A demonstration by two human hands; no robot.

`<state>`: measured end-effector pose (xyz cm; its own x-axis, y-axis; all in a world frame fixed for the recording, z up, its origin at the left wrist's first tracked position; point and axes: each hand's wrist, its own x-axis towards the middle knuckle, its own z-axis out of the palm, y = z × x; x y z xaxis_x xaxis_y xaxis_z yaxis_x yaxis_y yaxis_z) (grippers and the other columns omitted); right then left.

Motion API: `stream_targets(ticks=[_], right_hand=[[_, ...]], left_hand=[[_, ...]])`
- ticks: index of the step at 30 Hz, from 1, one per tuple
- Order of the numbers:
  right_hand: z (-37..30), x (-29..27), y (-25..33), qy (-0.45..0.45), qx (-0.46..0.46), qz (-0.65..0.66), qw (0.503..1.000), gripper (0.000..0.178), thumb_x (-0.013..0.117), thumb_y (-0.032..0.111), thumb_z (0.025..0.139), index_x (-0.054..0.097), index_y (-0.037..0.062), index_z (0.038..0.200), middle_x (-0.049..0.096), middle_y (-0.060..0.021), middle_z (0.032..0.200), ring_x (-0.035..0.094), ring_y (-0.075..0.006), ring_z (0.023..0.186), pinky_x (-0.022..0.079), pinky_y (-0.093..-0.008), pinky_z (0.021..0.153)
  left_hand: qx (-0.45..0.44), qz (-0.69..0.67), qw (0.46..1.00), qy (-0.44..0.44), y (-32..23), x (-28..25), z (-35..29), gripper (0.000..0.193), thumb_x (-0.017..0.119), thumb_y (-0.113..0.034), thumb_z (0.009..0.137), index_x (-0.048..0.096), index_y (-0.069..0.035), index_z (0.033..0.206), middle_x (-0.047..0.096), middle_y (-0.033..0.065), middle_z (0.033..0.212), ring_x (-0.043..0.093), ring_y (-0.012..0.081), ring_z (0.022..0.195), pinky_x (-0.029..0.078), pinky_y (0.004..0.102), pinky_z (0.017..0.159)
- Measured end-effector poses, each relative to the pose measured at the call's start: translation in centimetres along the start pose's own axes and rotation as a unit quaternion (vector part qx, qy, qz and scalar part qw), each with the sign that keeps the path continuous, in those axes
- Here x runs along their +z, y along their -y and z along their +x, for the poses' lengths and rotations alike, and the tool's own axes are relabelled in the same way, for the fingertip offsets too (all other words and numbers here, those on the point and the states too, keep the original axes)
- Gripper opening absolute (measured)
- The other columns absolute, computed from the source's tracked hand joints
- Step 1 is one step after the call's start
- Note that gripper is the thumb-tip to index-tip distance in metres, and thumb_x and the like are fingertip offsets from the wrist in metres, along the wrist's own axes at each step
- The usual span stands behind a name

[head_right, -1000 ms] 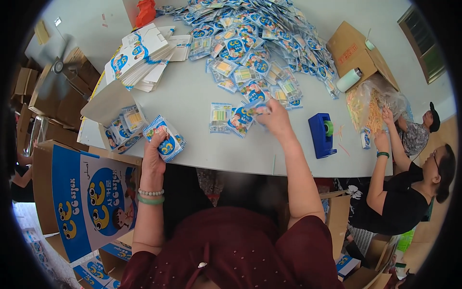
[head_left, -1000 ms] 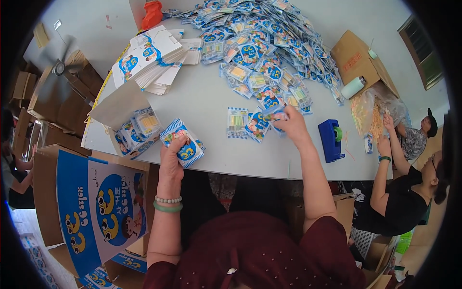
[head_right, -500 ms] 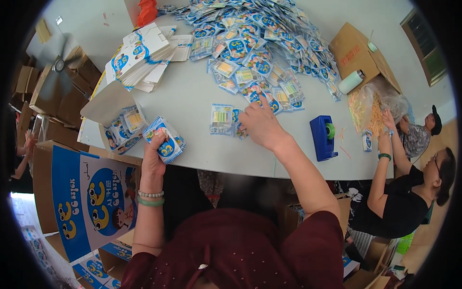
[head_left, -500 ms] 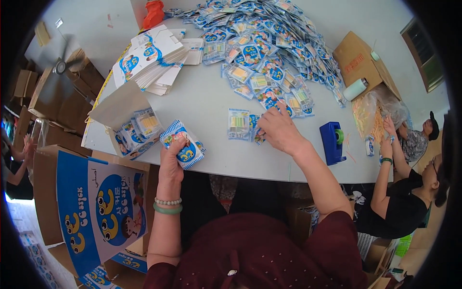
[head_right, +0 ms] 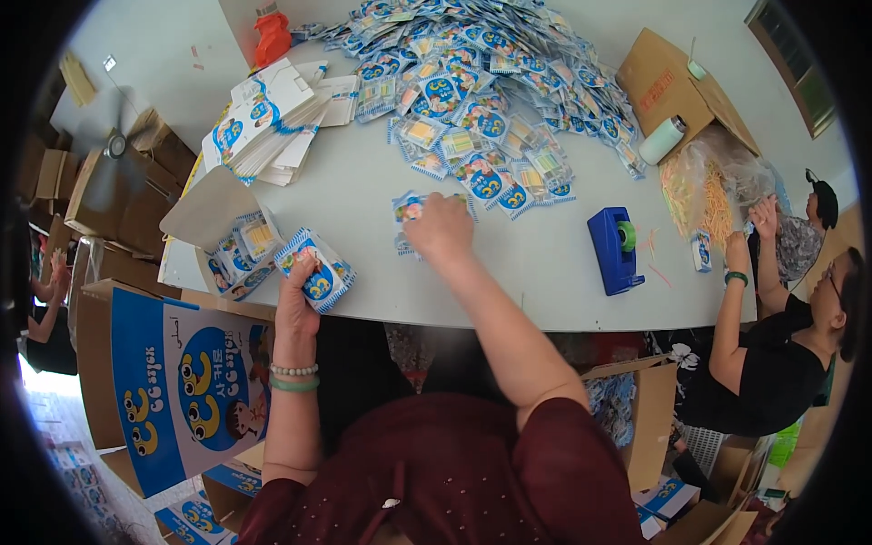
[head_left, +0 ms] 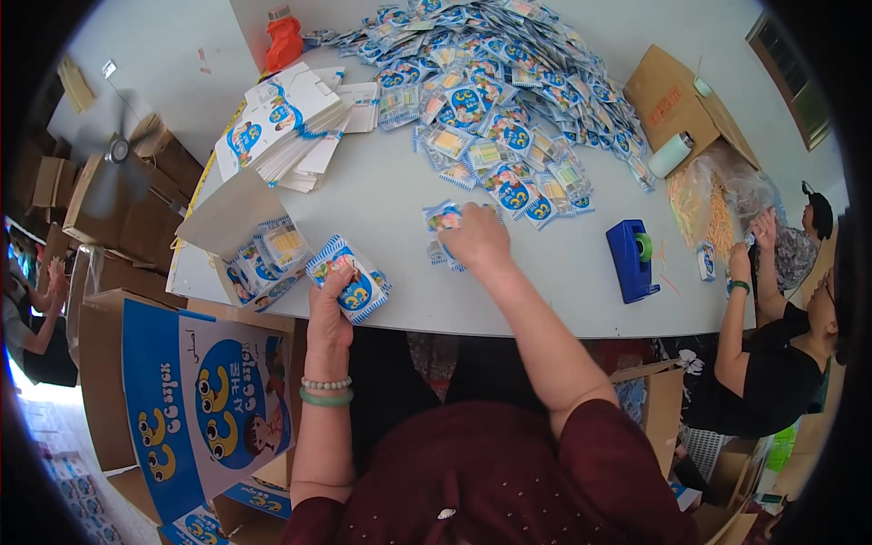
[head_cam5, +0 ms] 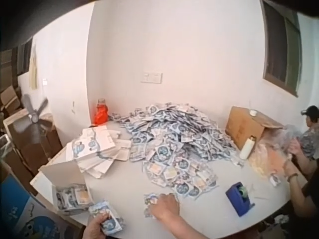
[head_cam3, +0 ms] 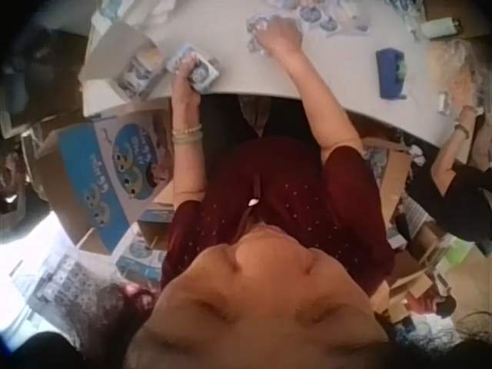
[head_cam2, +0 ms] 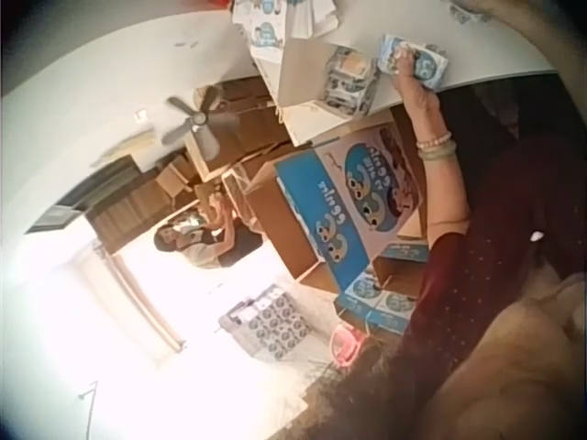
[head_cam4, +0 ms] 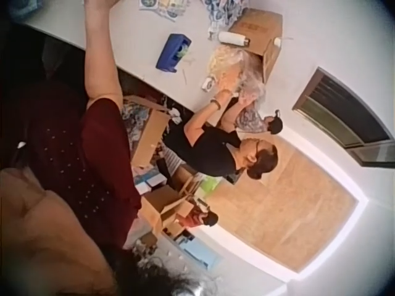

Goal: Folding cardboard boxes and filling them with small blue and white packets.

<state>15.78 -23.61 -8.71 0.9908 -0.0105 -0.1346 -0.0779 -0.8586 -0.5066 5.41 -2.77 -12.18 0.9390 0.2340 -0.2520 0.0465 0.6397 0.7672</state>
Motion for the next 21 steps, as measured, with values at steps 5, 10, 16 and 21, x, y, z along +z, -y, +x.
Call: stream_targets(ticks=[5,10,16,21], right_hand=[[-0.3,1.4,2.6,-0.013,-0.042,-0.084,0.995,0.038,0.066,0.021,0.072,0.057,-0.0008,0.102,0.064,-0.0190,0.099,0.062,-0.0314,0.097,0.048,-0.0428,0.081],[1.8,0.7,-0.6,0.096,-0.007,0.371,0.924,0.041,0.070,0.022,0.070,0.063,-0.0018,0.102,0.066,-0.0203,0.096,0.065,-0.0323,0.087,0.051,-0.0408,0.078],[0.8,3.2,1.9,-0.102,0.002,0.005,0.995,0.042,0.065,0.037,0.074,0.066,-0.0037,0.085,0.065,-0.0243,0.091,0.063,-0.0364,0.088,0.050,-0.0447,0.078],[0.3,6.3,5.4,-0.090,0.027,-0.047,0.994,0.023,0.061,0.016,0.081,0.060,0.0017,0.098,0.060,-0.0178,0.103,0.060,-0.0321,0.099,0.052,-0.0406,0.080]], left_hand=[[-0.004,-0.002,1.000,0.002,-0.3,-0.2,-0.3,0.030,0.067,-0.014,0.080,0.056,-0.002,0.105,0.063,0.0065,0.093,0.066,0.0168,0.084,0.056,0.0328,0.077],[-0.016,-0.019,1.000,-0.012,-0.6,0.3,-0.6,0.016,0.069,-0.016,0.082,0.059,-0.009,0.091,0.060,0.0000,0.083,0.060,0.0112,0.077,0.052,0.0276,0.074],[-0.034,-0.025,0.998,0.039,1.6,-1.5,1.7,0.032,0.067,-0.017,0.081,0.057,-0.006,0.110,0.064,0.0046,0.097,0.063,0.0186,0.089,0.053,0.0351,0.081],[-0.047,-0.046,0.997,0.031,0.0,-3.9,1.4,0.034,0.062,-0.023,0.090,0.054,-0.007,0.118,0.063,0.0046,0.107,0.061,0.0166,0.097,0.052,0.0349,0.086]])
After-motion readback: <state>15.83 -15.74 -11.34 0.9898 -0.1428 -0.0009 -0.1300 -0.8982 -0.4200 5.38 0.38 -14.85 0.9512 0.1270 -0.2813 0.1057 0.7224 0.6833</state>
